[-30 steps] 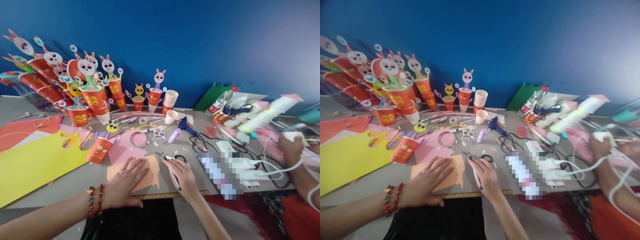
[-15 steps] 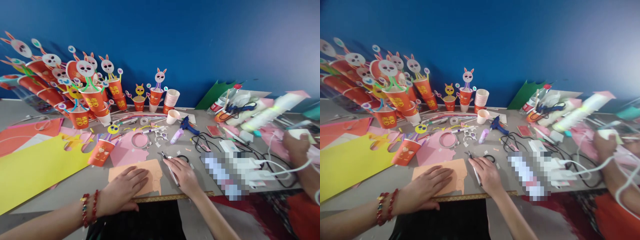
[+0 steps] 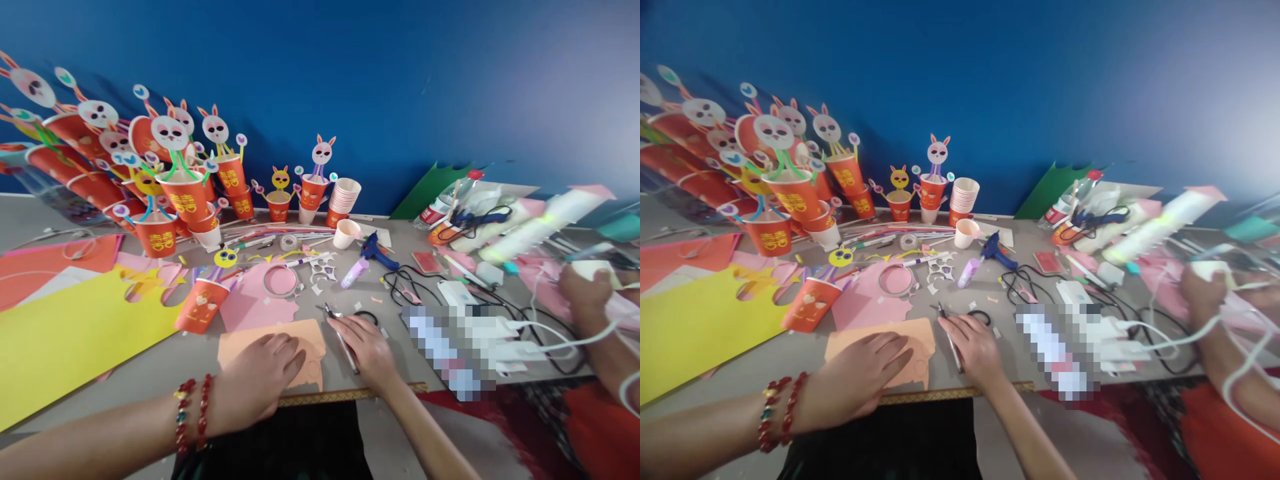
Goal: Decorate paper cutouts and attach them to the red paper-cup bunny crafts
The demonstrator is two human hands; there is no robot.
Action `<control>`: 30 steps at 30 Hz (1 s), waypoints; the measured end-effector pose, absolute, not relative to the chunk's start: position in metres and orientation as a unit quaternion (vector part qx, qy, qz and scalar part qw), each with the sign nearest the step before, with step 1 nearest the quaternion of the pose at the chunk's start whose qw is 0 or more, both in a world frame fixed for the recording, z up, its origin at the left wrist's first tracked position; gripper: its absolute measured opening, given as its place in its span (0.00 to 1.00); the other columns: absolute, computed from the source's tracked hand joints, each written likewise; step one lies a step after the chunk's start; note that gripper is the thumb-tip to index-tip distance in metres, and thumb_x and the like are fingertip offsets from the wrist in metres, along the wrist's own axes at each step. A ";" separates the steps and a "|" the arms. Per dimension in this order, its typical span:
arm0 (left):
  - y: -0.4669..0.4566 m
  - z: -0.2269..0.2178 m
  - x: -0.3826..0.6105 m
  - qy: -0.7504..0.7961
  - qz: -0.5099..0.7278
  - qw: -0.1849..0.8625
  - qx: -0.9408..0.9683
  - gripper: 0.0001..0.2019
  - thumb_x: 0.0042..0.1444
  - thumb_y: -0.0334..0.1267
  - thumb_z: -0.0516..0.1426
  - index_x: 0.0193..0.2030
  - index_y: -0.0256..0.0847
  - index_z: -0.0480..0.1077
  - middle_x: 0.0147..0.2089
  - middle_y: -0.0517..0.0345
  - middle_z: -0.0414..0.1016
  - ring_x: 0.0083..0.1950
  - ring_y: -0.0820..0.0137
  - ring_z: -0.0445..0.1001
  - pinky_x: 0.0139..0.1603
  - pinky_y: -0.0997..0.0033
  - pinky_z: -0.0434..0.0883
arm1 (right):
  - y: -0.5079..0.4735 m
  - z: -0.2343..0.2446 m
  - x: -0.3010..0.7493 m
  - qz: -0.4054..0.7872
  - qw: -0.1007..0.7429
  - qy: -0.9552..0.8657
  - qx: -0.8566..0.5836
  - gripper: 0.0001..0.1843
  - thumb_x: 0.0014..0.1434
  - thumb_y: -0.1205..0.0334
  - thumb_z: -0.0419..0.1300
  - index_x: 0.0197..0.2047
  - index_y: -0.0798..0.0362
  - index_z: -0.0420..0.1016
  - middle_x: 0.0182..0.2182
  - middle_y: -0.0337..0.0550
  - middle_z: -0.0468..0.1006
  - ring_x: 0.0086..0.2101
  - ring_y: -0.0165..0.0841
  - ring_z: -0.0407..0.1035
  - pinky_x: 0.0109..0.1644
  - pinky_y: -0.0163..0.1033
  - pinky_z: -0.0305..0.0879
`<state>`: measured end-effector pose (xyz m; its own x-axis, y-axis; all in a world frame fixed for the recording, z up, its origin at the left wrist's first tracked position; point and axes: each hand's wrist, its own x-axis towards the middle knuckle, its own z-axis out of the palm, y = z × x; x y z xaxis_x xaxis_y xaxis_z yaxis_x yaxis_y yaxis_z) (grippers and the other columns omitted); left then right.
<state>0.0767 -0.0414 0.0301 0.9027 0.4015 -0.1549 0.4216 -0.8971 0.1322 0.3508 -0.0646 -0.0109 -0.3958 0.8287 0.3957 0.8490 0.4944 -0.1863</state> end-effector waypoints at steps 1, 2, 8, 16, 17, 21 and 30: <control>-0.044 0.028 0.080 0.217 -0.063 0.066 0.972 0.38 0.54 0.44 0.60 0.69 0.31 0.55 0.64 0.34 0.65 0.63 0.48 0.64 0.58 0.51 0.67 | -0.065 -0.011 0.351 -0.020 0.222 -0.836 -0.501 0.21 0.68 0.67 0.49 0.61 0.51 0.72 0.50 0.49 0.81 0.50 0.42 0.72 0.54 0.49 0.70; -0.046 0.026 0.082 0.219 -0.060 0.055 0.972 0.37 0.56 0.42 0.59 0.69 0.30 0.55 0.65 0.33 0.65 0.63 0.48 0.64 0.57 0.51 0.68 | -0.065 -0.010 0.350 -0.017 0.221 -0.837 -0.501 0.22 0.68 0.67 0.49 0.61 0.52 0.72 0.50 0.50 0.81 0.50 0.42 0.72 0.54 0.49 0.70; -0.048 0.027 0.075 0.211 -0.031 0.033 0.977 0.28 0.60 0.43 0.55 0.63 0.27 0.64 0.64 0.32 0.66 0.62 0.48 0.66 0.55 0.53 0.68 | -0.065 -0.008 0.350 -0.015 0.218 -0.836 -0.504 0.22 0.68 0.67 0.48 0.61 0.52 0.72 0.50 0.50 0.81 0.50 0.42 0.72 0.53 0.49 0.70; -0.051 0.029 0.075 0.184 -0.024 0.015 0.983 0.10 0.63 0.38 0.55 0.45 0.37 0.75 0.50 0.44 0.75 0.54 0.54 0.70 0.51 0.56 0.69 | -0.065 -0.009 0.350 -0.023 0.223 -0.834 -0.504 0.22 0.67 0.68 0.50 0.61 0.51 0.72 0.50 0.50 0.81 0.49 0.42 0.72 0.53 0.49 0.71; -0.050 0.028 0.075 0.178 -0.020 0.017 0.984 0.09 0.64 0.36 0.55 0.44 0.38 0.75 0.49 0.46 0.75 0.52 0.56 0.71 0.50 0.57 0.69 | -0.065 -0.010 0.350 -0.022 0.222 -0.836 -0.502 0.22 0.67 0.68 0.50 0.62 0.51 0.72 0.50 0.50 0.81 0.49 0.42 0.72 0.53 0.49 0.71; -0.044 0.029 0.074 0.164 -0.022 0.025 0.986 0.06 0.63 0.34 0.56 0.43 0.38 0.74 0.48 0.48 0.75 0.50 0.59 0.71 0.47 0.60 0.70 | -0.065 -0.009 0.351 -0.026 0.213 -0.842 -0.495 0.22 0.67 0.67 0.49 0.61 0.53 0.72 0.50 0.52 0.81 0.50 0.43 0.72 0.53 0.50 0.71; -0.039 0.035 0.074 0.178 -0.015 0.038 0.983 0.07 0.61 0.31 0.55 0.44 0.36 0.73 0.43 0.47 0.75 0.45 0.59 0.73 0.41 0.62 0.72 | -0.055 -0.002 0.348 -0.016 0.183 -0.856 -0.483 0.22 0.66 0.68 0.51 0.61 0.54 0.71 0.50 0.52 0.80 0.49 0.43 0.72 0.53 0.48 0.70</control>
<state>0.0745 -0.0386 0.0348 0.9361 0.3492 -0.0424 0.3515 -0.9336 0.0702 0.3482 -0.0548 -0.0024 -0.4661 0.8210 0.3298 0.8329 0.5328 -0.1493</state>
